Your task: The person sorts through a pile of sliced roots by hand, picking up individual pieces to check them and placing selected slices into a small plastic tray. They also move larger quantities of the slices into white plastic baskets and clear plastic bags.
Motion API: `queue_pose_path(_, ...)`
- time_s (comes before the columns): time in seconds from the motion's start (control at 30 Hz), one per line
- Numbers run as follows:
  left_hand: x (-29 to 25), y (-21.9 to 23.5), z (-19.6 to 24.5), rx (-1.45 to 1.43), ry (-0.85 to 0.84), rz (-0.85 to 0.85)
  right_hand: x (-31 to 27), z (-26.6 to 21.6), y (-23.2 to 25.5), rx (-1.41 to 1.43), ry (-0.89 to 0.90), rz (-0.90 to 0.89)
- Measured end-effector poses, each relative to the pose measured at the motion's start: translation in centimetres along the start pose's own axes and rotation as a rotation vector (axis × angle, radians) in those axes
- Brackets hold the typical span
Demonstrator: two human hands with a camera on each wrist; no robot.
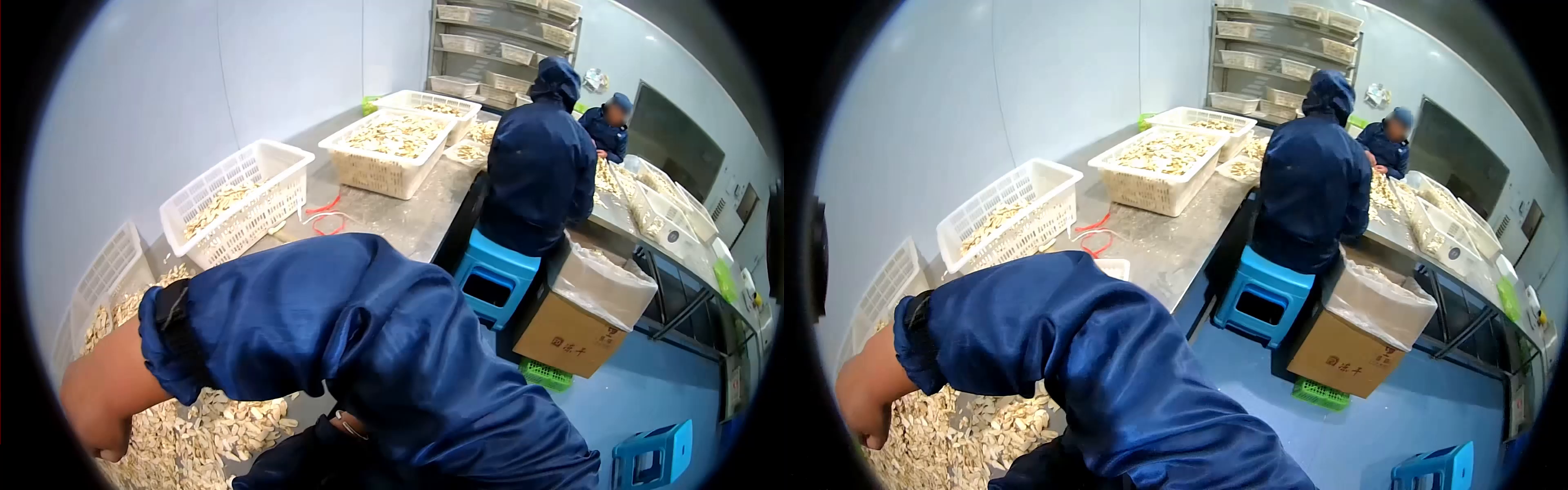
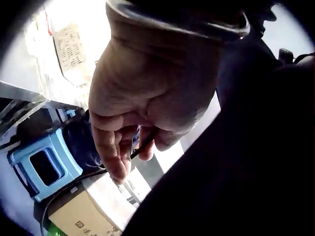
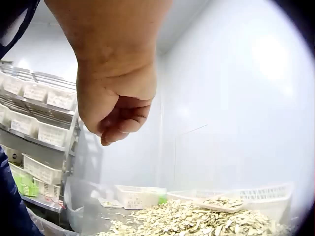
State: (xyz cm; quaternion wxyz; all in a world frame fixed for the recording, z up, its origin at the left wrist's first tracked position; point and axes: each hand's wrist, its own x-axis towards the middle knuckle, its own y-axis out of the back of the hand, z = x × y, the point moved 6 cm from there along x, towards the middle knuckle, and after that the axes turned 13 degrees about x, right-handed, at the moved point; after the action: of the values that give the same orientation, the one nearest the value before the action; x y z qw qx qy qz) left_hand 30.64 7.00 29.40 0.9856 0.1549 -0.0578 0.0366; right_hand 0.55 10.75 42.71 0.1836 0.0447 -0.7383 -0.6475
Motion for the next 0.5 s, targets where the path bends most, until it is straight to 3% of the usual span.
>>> queue_pose_path(0.1,-0.1,-0.1,0.5,-0.012,-0.006,-0.008,-0.1,0.2,0.0,-0.104,0.015,-0.002)
queue_pose_path(0.2,-1.6,0.5,1.8,-0.014,-0.027,0.031,-2.7,1.5,1.1,-0.211,-0.093,-0.013)
queue_pose_path(0.3,-6.1,2.4,3.4,-0.059,-0.137,0.216,-6.9,2.9,2.4,-0.19,0.011,0.23)
queue_pose_path(0.4,-15.2,4.9,4.6,-0.318,-0.59,0.739,-11.2,5.1,0.6,0.074,0.018,0.524)
queue_pose_path(0.47,-16.0,4.6,5.3,-0.296,-0.441,0.583,-13.5,5.4,-2.9,0.439,-0.019,0.604)
queue_pose_path(0.5,-15.1,4.2,5.3,-0.272,-0.361,0.459,-14.3,5.2,-5.4,0.723,-0.138,0.502)
